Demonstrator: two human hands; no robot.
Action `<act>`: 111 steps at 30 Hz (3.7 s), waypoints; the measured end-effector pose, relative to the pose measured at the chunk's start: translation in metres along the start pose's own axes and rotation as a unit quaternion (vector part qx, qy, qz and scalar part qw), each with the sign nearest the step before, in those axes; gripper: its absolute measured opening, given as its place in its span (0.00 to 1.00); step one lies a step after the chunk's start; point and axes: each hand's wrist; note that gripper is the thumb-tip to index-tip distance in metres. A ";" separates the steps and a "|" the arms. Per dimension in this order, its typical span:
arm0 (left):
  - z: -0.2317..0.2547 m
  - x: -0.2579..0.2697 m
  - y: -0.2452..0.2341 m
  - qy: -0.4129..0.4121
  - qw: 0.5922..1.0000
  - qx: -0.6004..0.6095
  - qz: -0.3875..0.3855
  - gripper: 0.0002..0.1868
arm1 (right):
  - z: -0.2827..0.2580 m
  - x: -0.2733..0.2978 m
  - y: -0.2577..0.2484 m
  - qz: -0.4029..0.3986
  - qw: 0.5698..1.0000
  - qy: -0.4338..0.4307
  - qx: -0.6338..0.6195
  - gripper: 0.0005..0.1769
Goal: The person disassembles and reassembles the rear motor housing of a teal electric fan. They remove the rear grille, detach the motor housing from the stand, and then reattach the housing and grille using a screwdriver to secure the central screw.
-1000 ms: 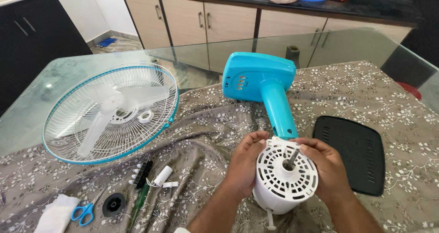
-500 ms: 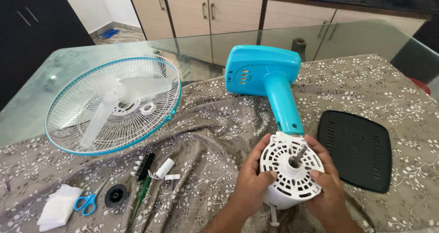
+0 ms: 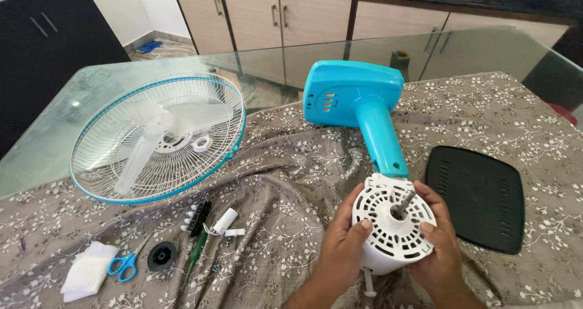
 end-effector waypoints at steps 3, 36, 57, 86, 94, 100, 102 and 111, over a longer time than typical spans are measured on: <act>-0.010 0.012 0.007 -0.005 0.997 0.009 0.075 0.28 | 0.002 0.001 -0.011 -0.010 1.000 0.002 -0.001 0.41; -0.055 0.050 0.028 0.273 0.787 -0.522 0.182 0.74 | 0.002 -0.088 -0.016 -0.124 0.931 0.279 -0.202 0.32; 0.056 0.035 -0.014 0.127 0.945 -0.302 0.020 0.69 | 0.003 -0.089 -0.026 -0.034 0.948 0.124 -0.293 0.42; 0.065 -0.022 -0.115 0.278 0.670 -0.686 -0.056 0.40 | 0.031 -0.125 -0.052 0.070 0.963 0.240 -0.099 0.20; 0.049 -0.033 -0.155 0.269 0.654 -0.705 -0.046 0.36 | 0.062 -0.139 -0.064 0.051 0.961 0.244 -0.119 0.20; 0.033 -0.031 -0.165 0.257 0.601 -0.756 -0.025 0.35 | 0.065 -0.135 -0.065 0.064 0.961 0.247 -0.111 0.19; 0.031 -0.025 -0.165 0.221 0.586 -0.779 -0.018 0.36 | 0.064 -0.131 -0.063 0.059 0.961 0.241 -0.123 0.19; 0.039 -0.020 -0.153 0.196 0.629 -0.752 -0.017 0.40 | 0.060 -0.127 -0.054 0.104 0.959 0.246 -0.093 0.17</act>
Point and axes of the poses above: each hand's wrist, its own x-axis away from the middle knuckle, its own y-axis out of the palm, z = x × y, and after that the axes turned 7 degrees about -z, right-handed
